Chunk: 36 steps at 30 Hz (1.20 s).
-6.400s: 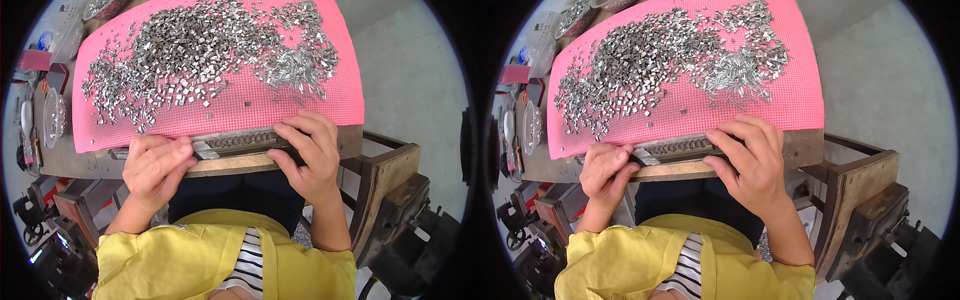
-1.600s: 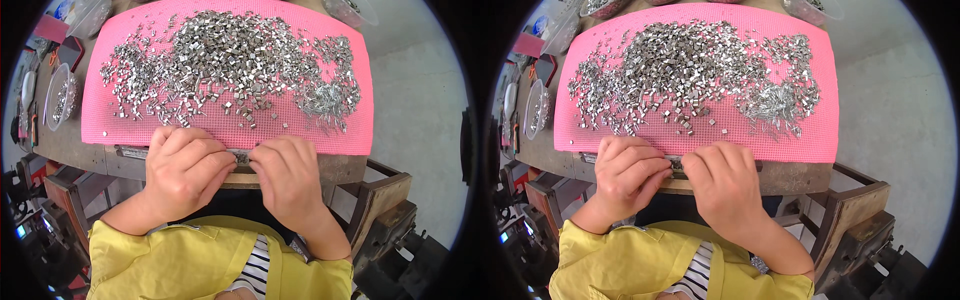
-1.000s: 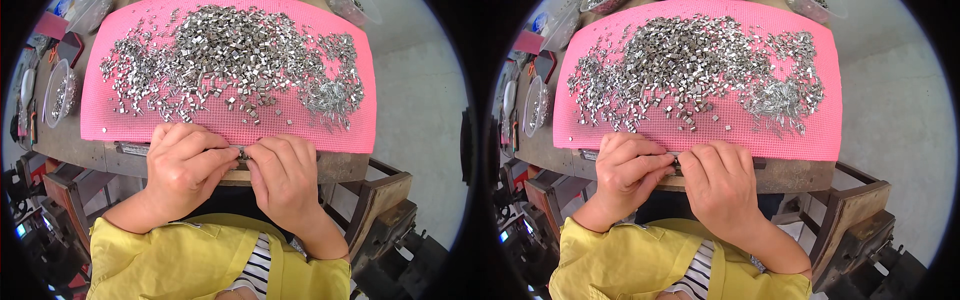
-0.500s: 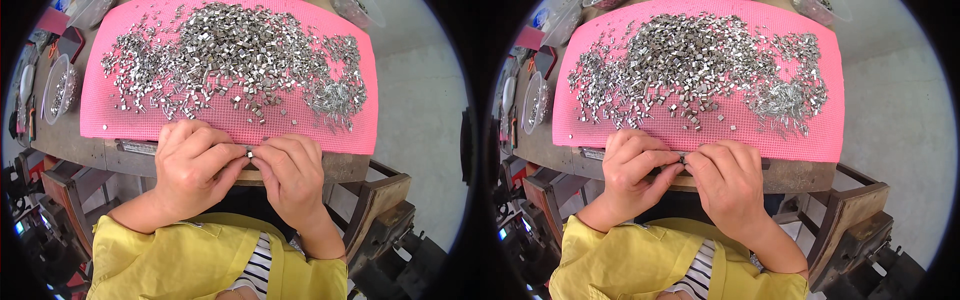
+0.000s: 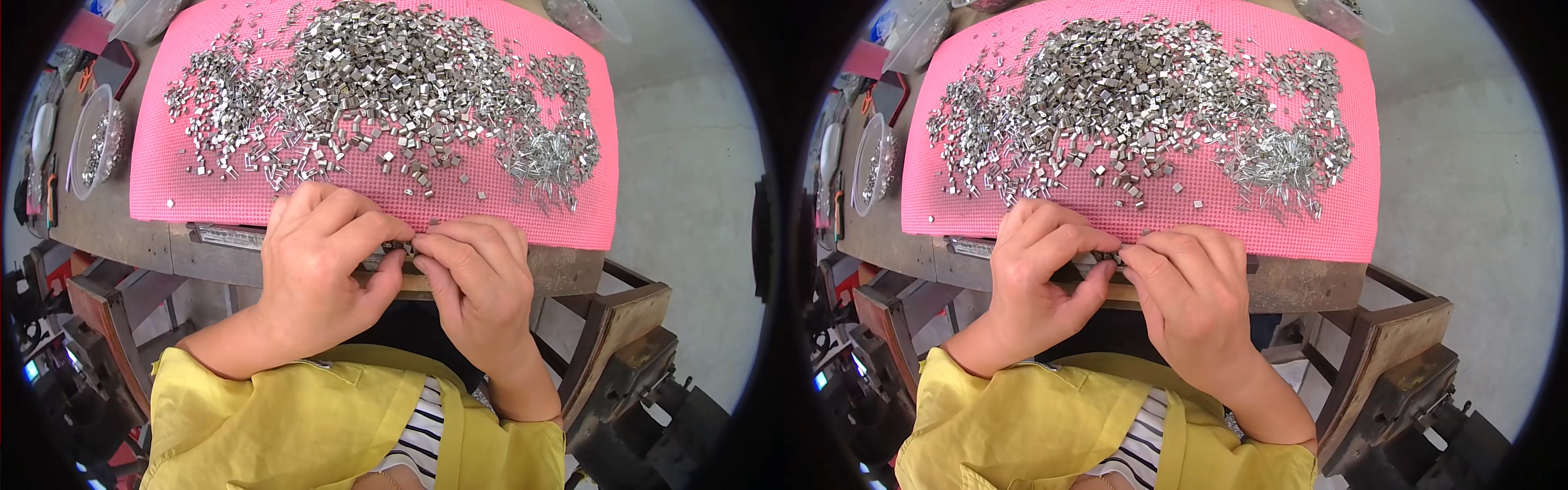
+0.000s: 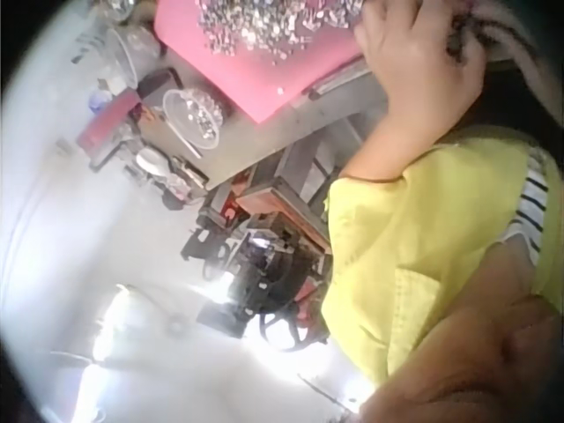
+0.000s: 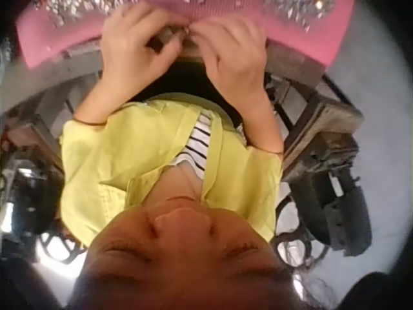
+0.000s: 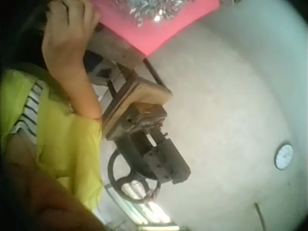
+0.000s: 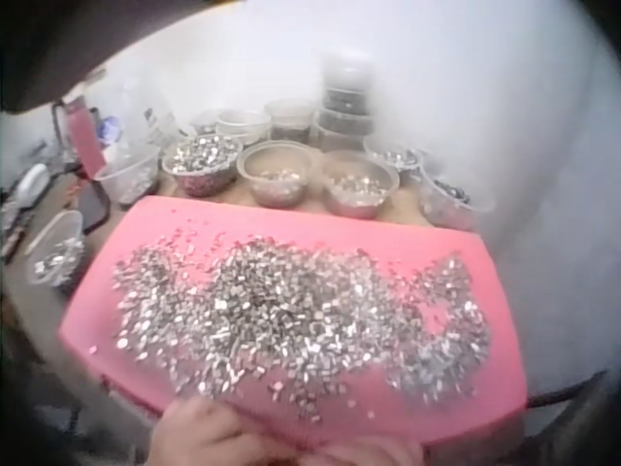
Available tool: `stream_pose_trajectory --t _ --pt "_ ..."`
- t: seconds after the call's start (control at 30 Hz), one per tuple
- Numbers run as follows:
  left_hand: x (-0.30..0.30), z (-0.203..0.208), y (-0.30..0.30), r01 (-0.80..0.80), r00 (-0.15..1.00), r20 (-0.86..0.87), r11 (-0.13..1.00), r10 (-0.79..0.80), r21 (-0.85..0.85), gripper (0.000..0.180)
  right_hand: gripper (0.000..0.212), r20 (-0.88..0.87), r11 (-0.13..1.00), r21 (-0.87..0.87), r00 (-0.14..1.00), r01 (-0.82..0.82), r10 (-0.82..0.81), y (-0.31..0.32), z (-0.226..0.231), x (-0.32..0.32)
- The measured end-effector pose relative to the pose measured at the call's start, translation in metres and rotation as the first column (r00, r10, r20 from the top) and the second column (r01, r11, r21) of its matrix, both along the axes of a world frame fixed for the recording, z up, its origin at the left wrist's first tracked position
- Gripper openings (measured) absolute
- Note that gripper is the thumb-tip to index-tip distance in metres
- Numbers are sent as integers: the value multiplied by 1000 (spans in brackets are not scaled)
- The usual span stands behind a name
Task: The person inserts metal links and pins into a holding fixture by hand, then places the loaded fixture into a manual press and turns the wheel.
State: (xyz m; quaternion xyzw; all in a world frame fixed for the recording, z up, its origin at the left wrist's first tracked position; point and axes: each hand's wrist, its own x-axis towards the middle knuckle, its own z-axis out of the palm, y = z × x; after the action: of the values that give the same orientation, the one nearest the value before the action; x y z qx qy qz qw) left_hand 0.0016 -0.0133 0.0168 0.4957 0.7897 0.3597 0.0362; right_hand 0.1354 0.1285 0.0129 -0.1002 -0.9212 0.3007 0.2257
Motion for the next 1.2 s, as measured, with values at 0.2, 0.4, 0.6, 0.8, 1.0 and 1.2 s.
stream_pose_trajectory --t 0.2,0.4,0.6,0.8,1.0,1.2 --pt "-5 1 -3 41 998 53 999 -39 -25 33 26 3 999 -47 1000 -4 4 1 0 0" --pt "-9 2 -5 71 992 105 997 -72 13 32 22 8 999 -23 999 35 -35 -3 1 -4" --pt "-9 -2 -7 73 993 86 996 -78 60 28 25 22 998 -47 999 31 -30 -3 5 -5" --pt "-7 -5 -11 123 991 -64 988 -117 89 28 26 16 999 -24 999 35 -35 -3 1 -5" --pt "-11 -6 -13 110 993 -43 990 -107 87 30 24 10 1000 -3 1000 12 -12 -4 4 -7" --pt "-11 -11 -14 82 997 -3 988 -83 128 27 25 32 995 92 999 -22 19 -7 7 -15"
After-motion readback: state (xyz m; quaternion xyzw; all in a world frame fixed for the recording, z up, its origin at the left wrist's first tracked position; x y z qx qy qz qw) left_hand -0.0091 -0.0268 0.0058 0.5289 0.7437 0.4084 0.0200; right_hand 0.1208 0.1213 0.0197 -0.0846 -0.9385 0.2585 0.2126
